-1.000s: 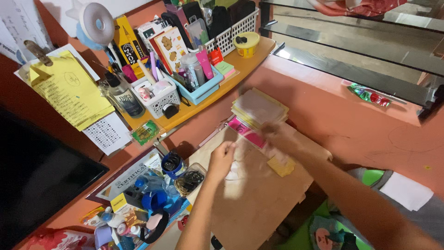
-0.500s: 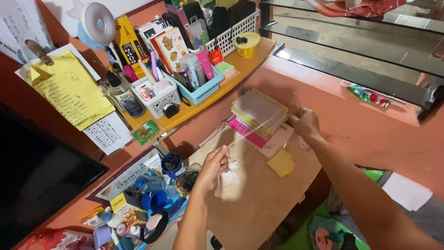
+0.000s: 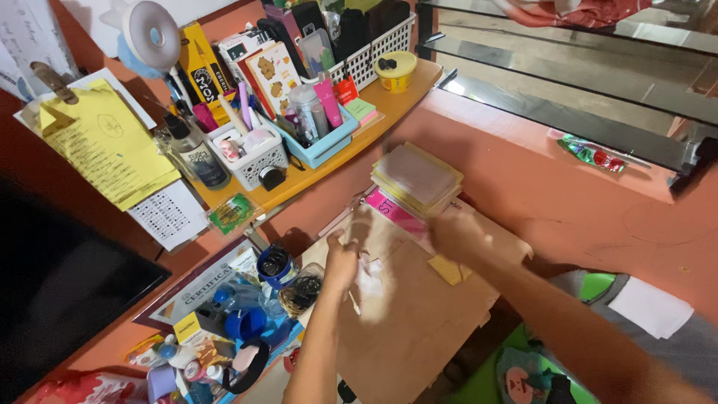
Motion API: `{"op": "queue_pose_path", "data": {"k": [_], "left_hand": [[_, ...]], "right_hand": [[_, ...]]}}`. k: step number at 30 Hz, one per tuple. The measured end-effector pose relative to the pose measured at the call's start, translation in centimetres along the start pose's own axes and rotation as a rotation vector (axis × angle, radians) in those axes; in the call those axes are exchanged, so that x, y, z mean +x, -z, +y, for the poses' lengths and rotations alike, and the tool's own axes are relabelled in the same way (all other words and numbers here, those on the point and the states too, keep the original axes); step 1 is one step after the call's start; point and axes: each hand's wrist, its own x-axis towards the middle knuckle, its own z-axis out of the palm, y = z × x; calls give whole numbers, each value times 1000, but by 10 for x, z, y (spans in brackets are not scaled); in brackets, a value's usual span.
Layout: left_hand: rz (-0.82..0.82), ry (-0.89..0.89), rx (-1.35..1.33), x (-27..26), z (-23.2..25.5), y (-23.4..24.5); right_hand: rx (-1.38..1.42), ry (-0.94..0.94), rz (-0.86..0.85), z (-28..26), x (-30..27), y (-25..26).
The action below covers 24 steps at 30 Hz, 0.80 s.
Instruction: The person organizes papers, notebooks, and a wallet on a small table, then hangs a set of keys on a wall hook and coils a charging cable.
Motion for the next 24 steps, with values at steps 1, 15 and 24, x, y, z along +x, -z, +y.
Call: {"op": "queue_pose_path", "data": {"k": [1,15,24], "left_hand": [[-31,107,-6,-2,-5,3],[118,-34,-930,-18,46,12],[-362,-49,-335,-26,33,-14]], "right_hand": [[60,-33,74,7,3,6],[111,243,72,49,49,-16],[796,290,-334,-15,15,60]]}}
